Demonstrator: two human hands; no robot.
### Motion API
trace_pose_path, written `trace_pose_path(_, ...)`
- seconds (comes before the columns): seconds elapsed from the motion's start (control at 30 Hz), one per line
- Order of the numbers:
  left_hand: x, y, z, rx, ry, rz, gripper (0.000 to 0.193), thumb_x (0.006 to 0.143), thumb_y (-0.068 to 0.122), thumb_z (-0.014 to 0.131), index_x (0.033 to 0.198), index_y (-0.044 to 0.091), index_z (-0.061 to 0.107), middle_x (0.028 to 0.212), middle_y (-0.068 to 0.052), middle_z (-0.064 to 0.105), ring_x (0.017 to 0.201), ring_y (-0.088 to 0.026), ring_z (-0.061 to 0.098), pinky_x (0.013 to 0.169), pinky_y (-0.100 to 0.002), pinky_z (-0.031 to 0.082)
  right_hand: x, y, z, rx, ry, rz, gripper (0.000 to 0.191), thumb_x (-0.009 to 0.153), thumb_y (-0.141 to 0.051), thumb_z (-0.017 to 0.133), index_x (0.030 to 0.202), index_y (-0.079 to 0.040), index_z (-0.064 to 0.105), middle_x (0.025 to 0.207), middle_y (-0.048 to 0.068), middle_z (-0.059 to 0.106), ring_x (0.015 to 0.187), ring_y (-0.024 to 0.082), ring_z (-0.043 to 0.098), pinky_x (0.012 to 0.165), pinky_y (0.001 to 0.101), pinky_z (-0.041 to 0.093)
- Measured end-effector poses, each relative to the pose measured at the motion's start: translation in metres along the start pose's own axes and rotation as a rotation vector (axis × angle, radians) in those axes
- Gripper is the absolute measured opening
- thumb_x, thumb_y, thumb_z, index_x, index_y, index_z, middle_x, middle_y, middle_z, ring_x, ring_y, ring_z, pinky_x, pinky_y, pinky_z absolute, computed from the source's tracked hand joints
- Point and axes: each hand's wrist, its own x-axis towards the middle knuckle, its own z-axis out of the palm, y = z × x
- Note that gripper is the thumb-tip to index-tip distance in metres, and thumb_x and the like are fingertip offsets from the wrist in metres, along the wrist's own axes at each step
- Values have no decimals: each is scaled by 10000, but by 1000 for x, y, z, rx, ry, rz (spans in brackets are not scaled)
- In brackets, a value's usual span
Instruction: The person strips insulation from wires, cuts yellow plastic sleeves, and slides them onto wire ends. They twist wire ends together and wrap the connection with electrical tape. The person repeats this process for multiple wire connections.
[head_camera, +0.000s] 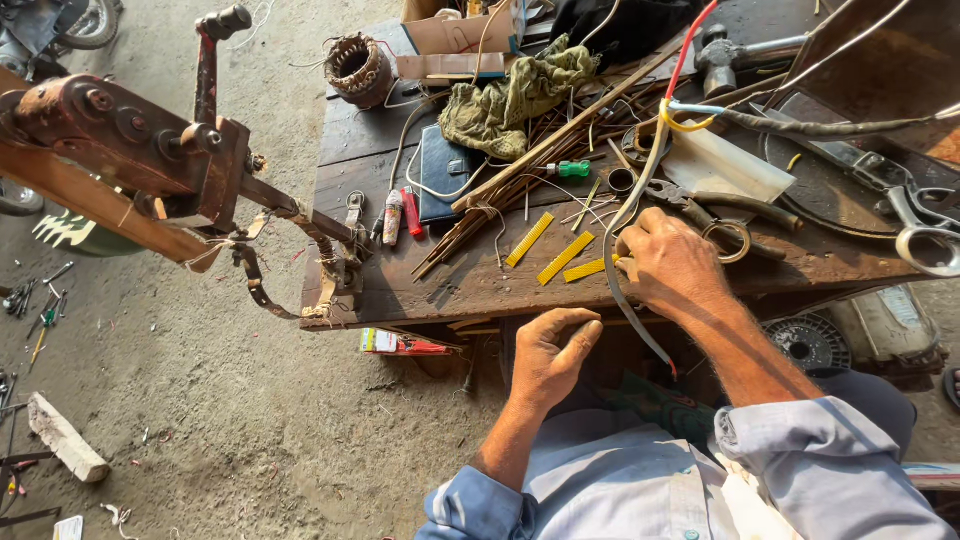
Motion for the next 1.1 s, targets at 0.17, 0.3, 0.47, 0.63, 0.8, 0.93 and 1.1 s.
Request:
trace_pose_path(0.17, 2, 4, 17, -32, -78, -7, 186, 919, 121, 760, 1047, -13, 757, 920, -50, 767, 849, -74, 688, 775, -231, 560, 9, 1, 3, -25, -3, -168, 276, 762, -72, 679, 1037, -47, 691, 1057, 116, 670, 1010, 334, 662, 862, 470, 575)
trace_pose_path(0.3, 0, 6, 24, -109, -129, -25, 201, 930, 121, 755, 1066, -27, 749, 930, -44, 759, 862, -76, 685, 786, -233, 559, 15, 2, 0, 48, -112, -119, 316, 735, -169, 757, 1007, -35, 668, 990, 129, 680, 1011, 344, 655, 855, 478, 571)
trace_pose_path(0.47, -4, 5, 20, -206, -133, -17, 211, 940, 119, 754, 1081, -38, 743, 950, -32, 751, 881, -75, 677, 797, -229, 552, 10, -4, 1, 108, -85, -10, 203, 777, -172, 756, 941, -65, 703, 964, 129, 707, 970, 345, 669, 842, 500, 561)
trace_pose_path(0.63, -6, 6, 20, -257, -120, -117, 215, 945, 134, 762, 1083, -30, 750, 847, -38, 717, 689, -60, 575, 597, -214, 454, -5, -10, 1, 34, 175, -61, 70, 757, -112, 714, 807, -64, 722, 914, 158, 710, 912, 317, 701, 737, 440, 581)
trace_pose_path(0.8, -8, 12, 21, -433, -217, -190, 247, 995, 191, 722, 1109, -27, 744, 842, -53, 710, 682, -78, 597, 591, -219, 470, -50, -8, -38, 140, 360, 49, 93, 827, -78, 690, 907, -54, 731, 896, 132, 728, 788, 310, 705, 697, 426, 575)
trace_pose_path(0.93, -6, 19, 27, -789, -352, -336, 372, 1038, 316, 650, 1164, -29, 708, 940, -91, 731, 774, -129, 675, 701, -242, 548, -102, -6, -73, 275, 483, -90, 178, 812, 21, 713, 977, -42, 692, 1007, 113, 698, 928, 298, 698, 821, 407, 574)
trace_pose_path(1.1, -3, 31, 54, -707, -476, -223, 386, 956, 148, 745, 1288, -24, 650, 1101, -77, 723, 967, -125, 681, 874, -261, 563, -131, 3, -87, 443, 472, -89, 311, 723, 72, 779, 973, -111, 758, 1093, 87, 655, 864, 183, 636, 756, 289, 525)
